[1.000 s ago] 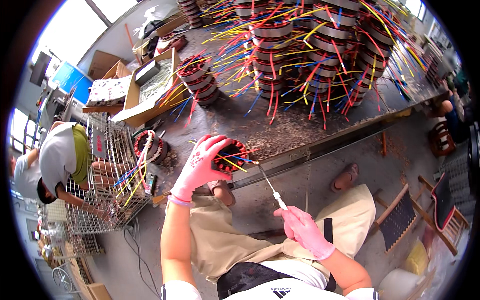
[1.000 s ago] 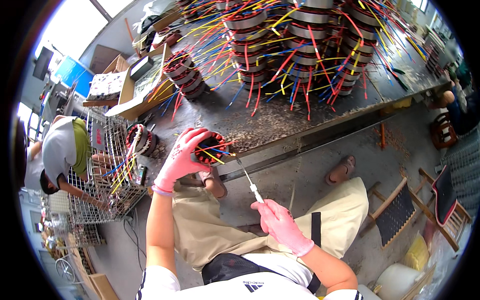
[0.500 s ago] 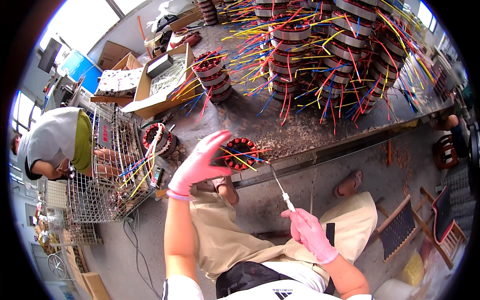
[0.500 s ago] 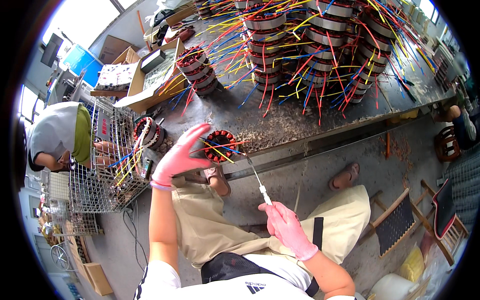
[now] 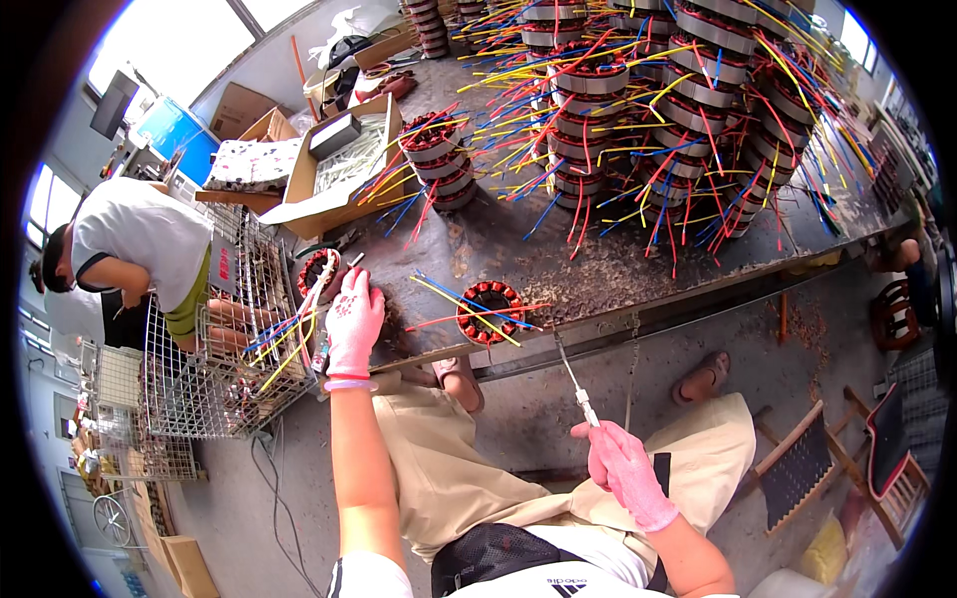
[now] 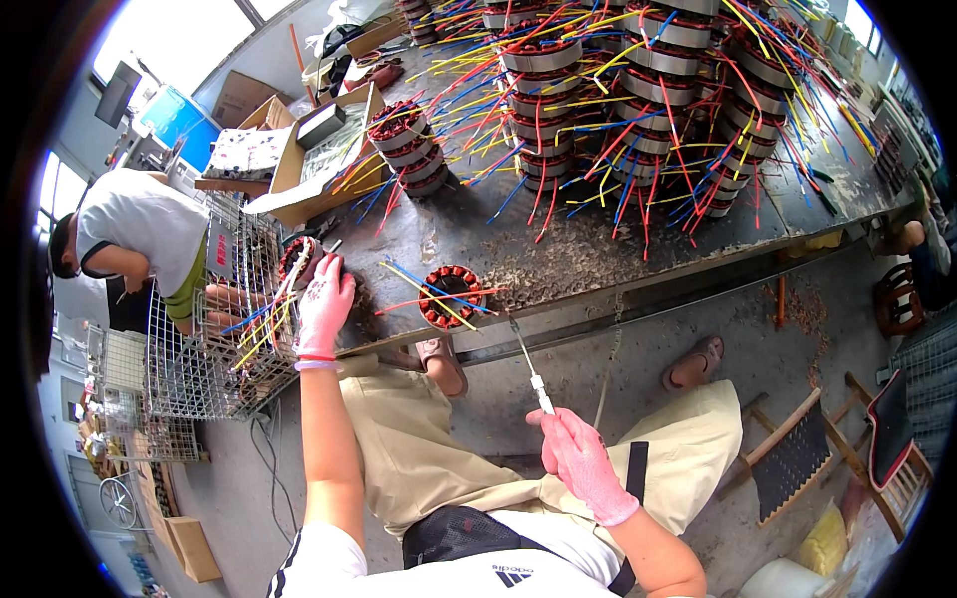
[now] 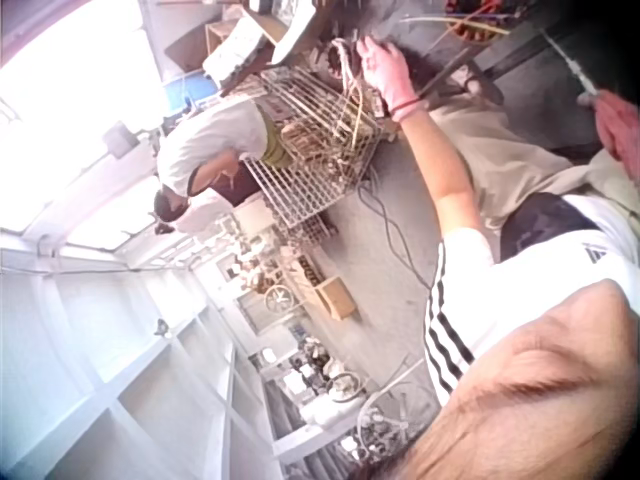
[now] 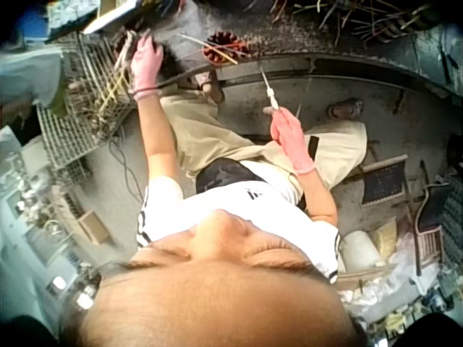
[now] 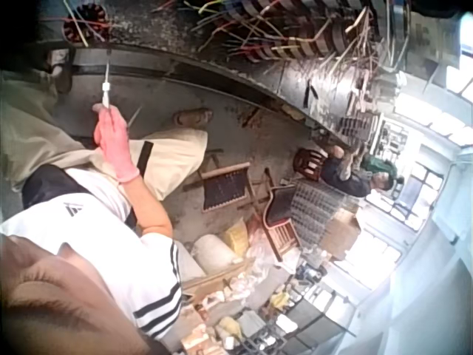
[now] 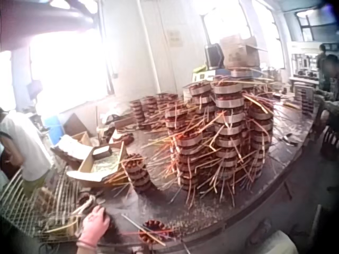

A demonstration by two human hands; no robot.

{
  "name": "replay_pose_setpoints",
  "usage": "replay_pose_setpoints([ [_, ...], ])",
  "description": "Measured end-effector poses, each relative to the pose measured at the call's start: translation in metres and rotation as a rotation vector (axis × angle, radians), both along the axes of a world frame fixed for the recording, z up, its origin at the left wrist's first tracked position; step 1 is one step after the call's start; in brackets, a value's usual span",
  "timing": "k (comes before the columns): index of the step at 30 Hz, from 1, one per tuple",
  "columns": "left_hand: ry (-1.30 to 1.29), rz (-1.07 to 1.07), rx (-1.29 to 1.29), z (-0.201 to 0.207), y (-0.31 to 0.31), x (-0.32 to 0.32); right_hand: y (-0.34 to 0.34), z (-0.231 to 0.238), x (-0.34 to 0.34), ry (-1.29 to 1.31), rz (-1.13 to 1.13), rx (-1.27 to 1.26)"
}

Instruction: The person strips the insulation from the ends of colorful wires on multiple motor stators using a small handheld tool, handling the stators one by one from a large stack on the table and placing them aside after processing.

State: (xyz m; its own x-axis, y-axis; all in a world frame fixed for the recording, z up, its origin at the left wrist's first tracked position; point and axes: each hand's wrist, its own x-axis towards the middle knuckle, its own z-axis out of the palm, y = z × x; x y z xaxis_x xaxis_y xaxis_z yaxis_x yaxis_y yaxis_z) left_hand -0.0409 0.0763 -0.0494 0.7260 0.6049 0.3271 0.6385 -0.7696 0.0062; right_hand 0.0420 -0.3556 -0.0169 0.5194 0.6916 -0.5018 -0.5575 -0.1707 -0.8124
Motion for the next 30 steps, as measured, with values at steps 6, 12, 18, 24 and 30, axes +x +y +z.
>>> replay_pose_setpoints([
  [6,-0.042,0.024,0.007,0.004,-0.002,-0.006,-0.003,0.000,0.002,-0.012,0.001,0.025],
  [12,-0.032,0.075,0.044,0.006,0.004,-0.020,0.000,0.001,0.000,-0.025,0.002,0.027],
  [18,-0.291,-0.245,-0.148,0.047,-0.026,0.007,-0.001,0.002,0.003,-0.001,0.000,0.024],
  [24,-0.148,-0.734,-0.794,0.080,-0.075,0.028,0.004,0.003,0.002,0.050,0.035,-0.021],
  [30,0.070,-0.793,-0.568,0.071,-0.071,0.040,0.006,-0.006,0.003,0.043,0.053,-0.012],
])
